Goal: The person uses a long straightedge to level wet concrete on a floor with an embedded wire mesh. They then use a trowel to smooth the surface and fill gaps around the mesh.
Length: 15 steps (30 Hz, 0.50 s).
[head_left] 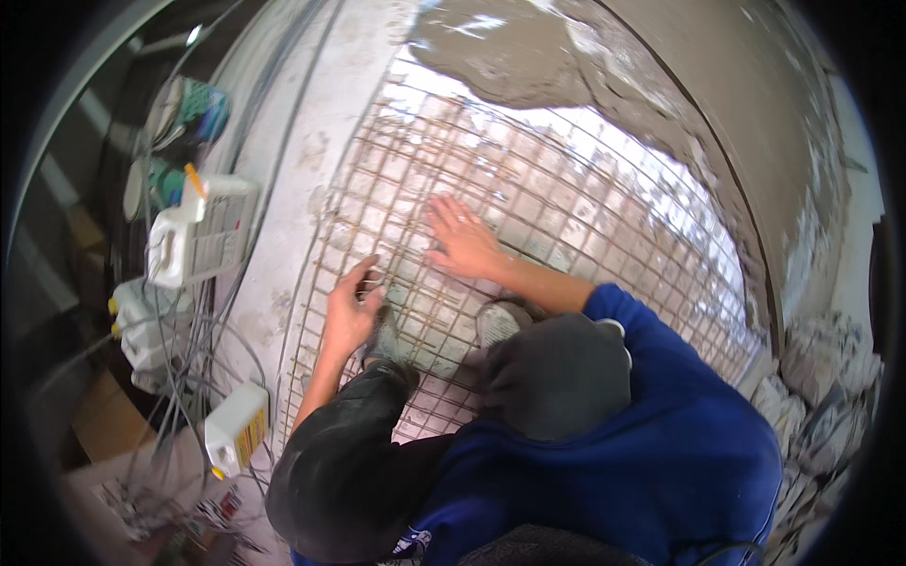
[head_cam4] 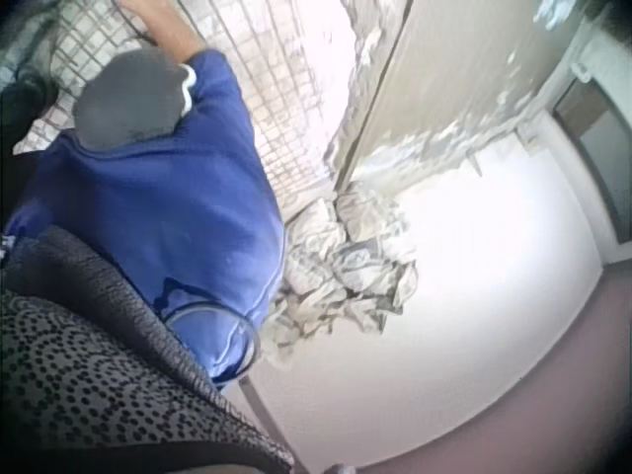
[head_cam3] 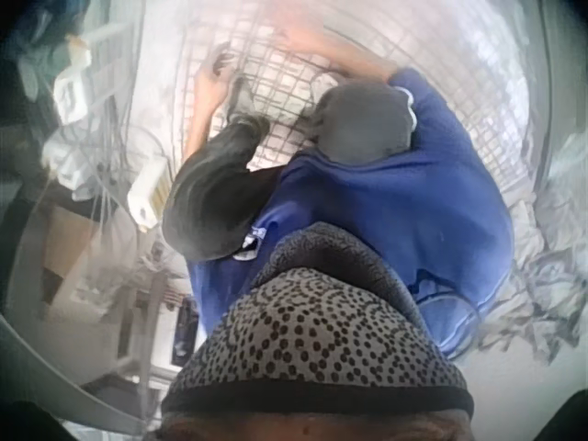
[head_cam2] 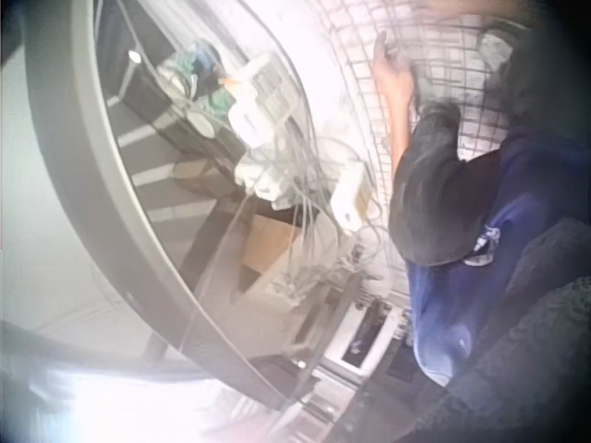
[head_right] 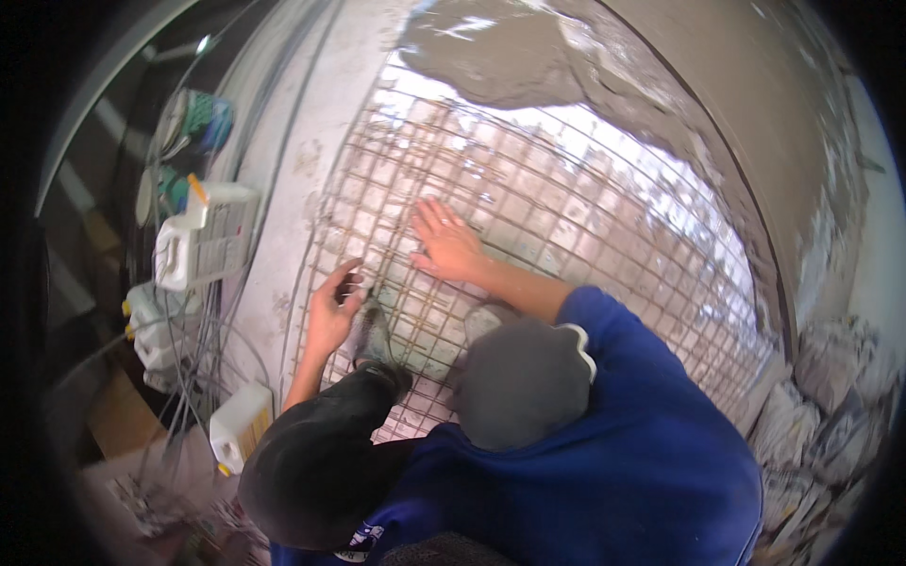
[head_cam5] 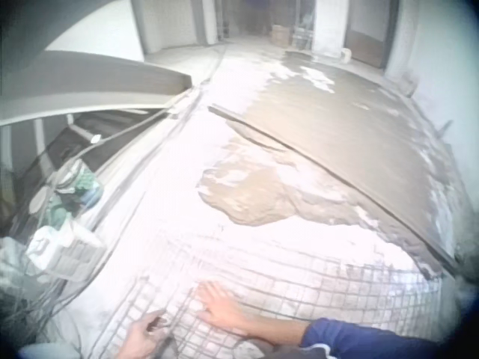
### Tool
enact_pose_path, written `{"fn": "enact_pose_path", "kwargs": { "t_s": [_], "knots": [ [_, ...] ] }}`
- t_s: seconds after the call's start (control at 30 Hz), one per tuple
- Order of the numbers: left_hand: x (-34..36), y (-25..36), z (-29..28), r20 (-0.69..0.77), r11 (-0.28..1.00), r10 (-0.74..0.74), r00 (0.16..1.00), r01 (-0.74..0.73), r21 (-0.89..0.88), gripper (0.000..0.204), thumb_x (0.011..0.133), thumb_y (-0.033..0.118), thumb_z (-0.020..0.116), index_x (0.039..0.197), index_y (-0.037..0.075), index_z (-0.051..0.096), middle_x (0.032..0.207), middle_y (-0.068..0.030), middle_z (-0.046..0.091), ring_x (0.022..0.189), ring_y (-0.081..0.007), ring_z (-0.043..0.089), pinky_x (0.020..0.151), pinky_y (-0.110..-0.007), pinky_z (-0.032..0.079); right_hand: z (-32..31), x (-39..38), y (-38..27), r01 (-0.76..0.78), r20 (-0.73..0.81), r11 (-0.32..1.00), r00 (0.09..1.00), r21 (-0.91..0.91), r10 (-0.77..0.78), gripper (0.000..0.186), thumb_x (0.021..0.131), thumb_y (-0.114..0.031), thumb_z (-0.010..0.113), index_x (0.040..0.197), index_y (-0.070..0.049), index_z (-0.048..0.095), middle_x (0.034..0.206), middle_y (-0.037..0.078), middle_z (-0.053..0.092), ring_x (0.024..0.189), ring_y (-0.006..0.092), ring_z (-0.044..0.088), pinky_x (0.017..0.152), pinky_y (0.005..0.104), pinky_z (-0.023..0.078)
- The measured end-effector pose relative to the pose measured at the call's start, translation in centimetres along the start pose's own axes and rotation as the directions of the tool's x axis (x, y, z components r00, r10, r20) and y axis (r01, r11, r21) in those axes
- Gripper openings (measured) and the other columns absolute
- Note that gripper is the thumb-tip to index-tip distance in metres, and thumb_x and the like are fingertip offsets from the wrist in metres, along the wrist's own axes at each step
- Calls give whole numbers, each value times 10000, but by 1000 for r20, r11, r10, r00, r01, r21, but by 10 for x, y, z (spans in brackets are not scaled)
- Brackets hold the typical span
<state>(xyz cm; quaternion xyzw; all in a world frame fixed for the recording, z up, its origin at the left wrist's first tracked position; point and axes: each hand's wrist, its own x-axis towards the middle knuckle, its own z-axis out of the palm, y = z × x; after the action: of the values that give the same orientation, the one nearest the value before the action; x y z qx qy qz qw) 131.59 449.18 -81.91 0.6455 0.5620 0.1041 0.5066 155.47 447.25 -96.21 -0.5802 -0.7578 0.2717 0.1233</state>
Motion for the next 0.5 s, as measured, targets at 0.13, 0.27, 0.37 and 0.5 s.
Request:
{"fn": "enact_pose_path", "kwargs": {
  "t_s": [0.13,0.27,0.37,0.5],
  "knots": [
    [2,-1,-1,13,996,-31,999,30,86,517,840,59,644,1351,80,570,1044,-136,667,907,-228,643,851,-354,509,-12,1,3,-63,30,996,997,-66,65,732,926,-425,543,1467,40,376,1609,217,217,1505,360,170,1230,462,139],
    [7,-5,2,-26,990,83,996,-79,112,504,847,93,651,1345,75,572,1060,-166,677,921,-271,657,858,-368,513,-10,1,13,38,35,994,999,-105,-35,793,893,-403,589,1496,40,324,1614,219,203,1507,351,169,1233,453,131],
    [9,-8,7,13,990,23,1000,-25,137,525,835,111,671,1349,66,573,1052,-211,682,901,-328,666,850,-400,518,-8,0,20,20,115,982,993,-188,2,859,860,-403,625,1511,41,283,1619,212,195,1509,346,165,1237,439,128],
    [13,-2,10,45,983,75,996,-81,165,502,837,109,663,1330,50,592,1053,-215,702,945,-317,696,871,-366,532,-11,-2,23,13,114,988,993,-156,5,888,851,-432,630,1517,36,273,1622,215,181,1512,355,143,1235,443,138]
  ]
}}
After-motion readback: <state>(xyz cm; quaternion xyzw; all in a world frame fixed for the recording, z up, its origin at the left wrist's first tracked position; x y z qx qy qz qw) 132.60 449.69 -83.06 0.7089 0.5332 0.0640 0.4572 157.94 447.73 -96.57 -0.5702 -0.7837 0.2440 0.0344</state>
